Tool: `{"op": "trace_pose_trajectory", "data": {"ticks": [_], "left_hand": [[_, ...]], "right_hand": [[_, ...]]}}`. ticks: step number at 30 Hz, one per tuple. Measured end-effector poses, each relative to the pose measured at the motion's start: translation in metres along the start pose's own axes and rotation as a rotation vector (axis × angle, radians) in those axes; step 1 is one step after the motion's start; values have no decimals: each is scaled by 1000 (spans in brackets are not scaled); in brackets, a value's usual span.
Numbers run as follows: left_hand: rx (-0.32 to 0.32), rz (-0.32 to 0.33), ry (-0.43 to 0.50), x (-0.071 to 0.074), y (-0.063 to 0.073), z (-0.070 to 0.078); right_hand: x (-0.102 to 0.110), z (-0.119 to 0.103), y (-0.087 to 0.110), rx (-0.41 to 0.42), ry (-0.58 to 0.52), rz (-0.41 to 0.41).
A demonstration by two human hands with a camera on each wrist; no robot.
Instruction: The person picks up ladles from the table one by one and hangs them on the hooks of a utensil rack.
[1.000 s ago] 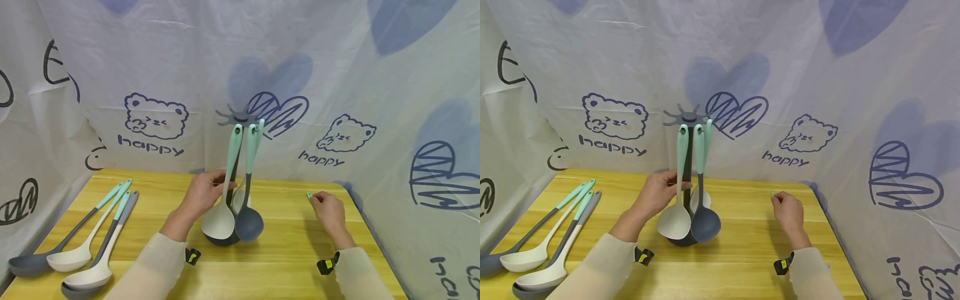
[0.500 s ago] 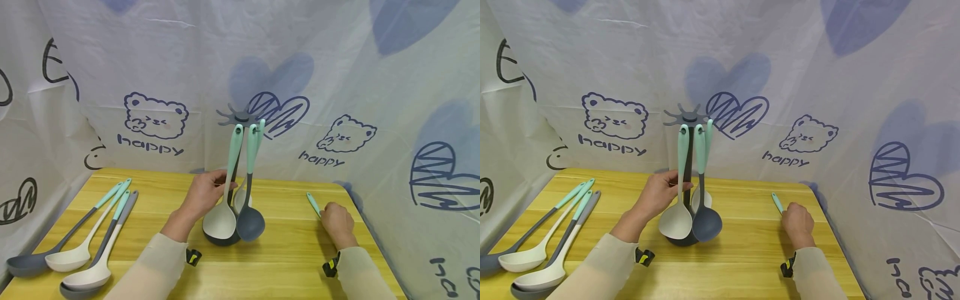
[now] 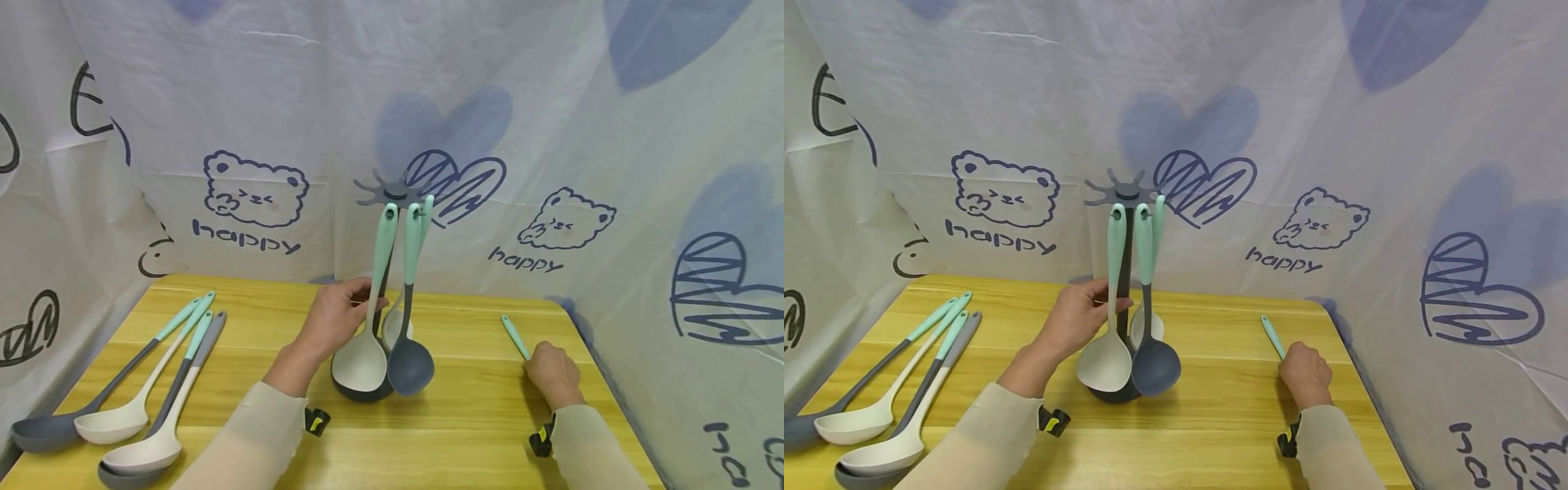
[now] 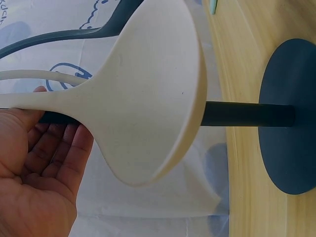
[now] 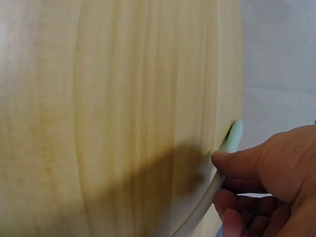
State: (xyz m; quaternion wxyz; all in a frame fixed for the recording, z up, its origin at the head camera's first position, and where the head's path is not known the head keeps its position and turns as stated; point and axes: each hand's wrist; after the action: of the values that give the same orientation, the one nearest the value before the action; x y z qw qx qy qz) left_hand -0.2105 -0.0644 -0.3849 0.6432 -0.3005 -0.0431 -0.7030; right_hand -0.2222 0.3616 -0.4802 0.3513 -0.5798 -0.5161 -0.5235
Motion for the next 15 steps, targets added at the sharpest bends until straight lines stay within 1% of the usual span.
{"op": "trace_pose_trajectory", "data": {"ticks": [5, 9, 11, 15], "left_hand": [[2, 0, -5, 0, -1, 1], [4, -1, -11, -1, -1, 1], [11, -2, -13, -1, -1, 1], [14, -2, -24, 0, -1, 1]], "right_hand": [[-2, 3, -2, -5, 9, -2], [0, 1, -3, 12, 22, 11], [1, -1, -2, 38, 33, 26], [8, -10, 2, 115, 35, 75]]}}
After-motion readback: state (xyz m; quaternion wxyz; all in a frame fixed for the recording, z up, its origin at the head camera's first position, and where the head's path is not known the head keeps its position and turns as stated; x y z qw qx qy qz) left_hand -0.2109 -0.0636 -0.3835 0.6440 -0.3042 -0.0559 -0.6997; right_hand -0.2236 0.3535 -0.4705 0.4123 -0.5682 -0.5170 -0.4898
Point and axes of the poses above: each hand's wrist, its own y-axis away from the middle knuckle, its own x-axis out of the back of the hand, z = x × y
